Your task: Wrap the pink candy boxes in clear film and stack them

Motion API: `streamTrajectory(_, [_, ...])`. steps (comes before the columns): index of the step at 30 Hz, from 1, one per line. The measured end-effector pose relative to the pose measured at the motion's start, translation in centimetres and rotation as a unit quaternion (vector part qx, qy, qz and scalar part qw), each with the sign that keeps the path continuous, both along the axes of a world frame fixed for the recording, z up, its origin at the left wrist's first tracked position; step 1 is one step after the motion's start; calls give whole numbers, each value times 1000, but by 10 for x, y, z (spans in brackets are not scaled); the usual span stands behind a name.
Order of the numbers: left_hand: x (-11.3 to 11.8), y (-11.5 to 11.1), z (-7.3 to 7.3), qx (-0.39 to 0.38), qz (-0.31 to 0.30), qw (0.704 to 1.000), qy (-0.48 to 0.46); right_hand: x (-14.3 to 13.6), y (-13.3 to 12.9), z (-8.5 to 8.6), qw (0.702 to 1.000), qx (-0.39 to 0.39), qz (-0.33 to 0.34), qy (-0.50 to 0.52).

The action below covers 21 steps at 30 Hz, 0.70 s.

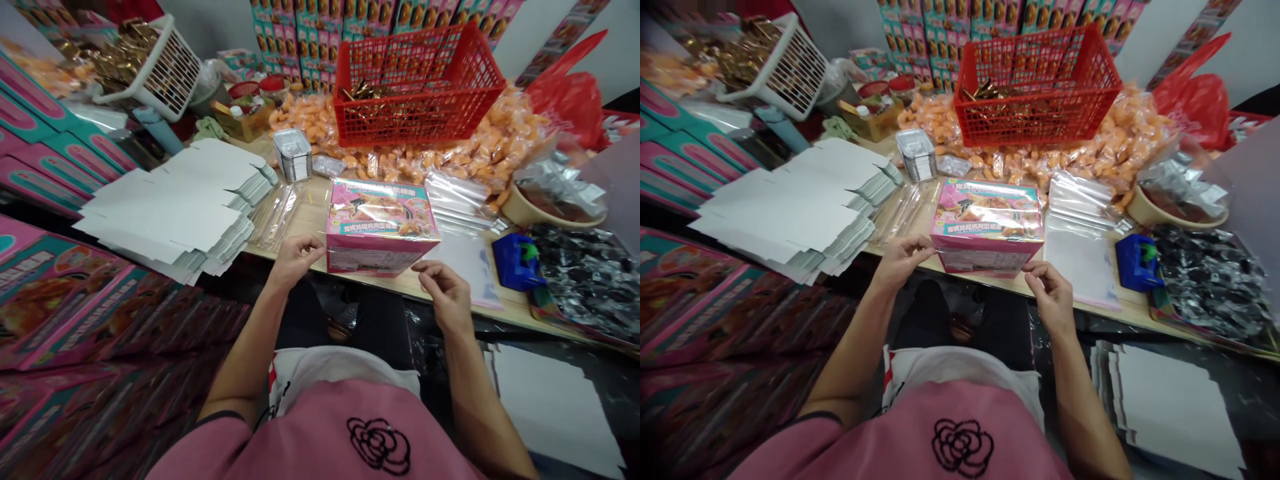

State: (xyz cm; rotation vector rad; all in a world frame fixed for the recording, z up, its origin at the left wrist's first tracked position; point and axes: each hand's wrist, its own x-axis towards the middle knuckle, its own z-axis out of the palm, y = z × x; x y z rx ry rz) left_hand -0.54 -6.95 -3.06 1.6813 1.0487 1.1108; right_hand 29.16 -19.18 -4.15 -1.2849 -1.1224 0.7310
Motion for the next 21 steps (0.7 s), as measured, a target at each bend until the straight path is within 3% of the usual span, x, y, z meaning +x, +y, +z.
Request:
streamTrajectory(6, [5, -9, 6, -88, 10, 995, -41, 10, 9, 15, 996, 37, -13, -77])
streamTrajectory(15, [5, -26, 13, -131, 3, 984, -119, 13, 9, 18, 998, -22, 64, 11])
streamTrajectory(18, [-3, -26, 25, -90, -15, 991, -97, 12, 2, 26, 999, 2, 41, -7])
streamTrajectory(21, [-9, -21, 39, 29, -13, 999, -42, 11, -1, 35, 994, 74, -24, -71])
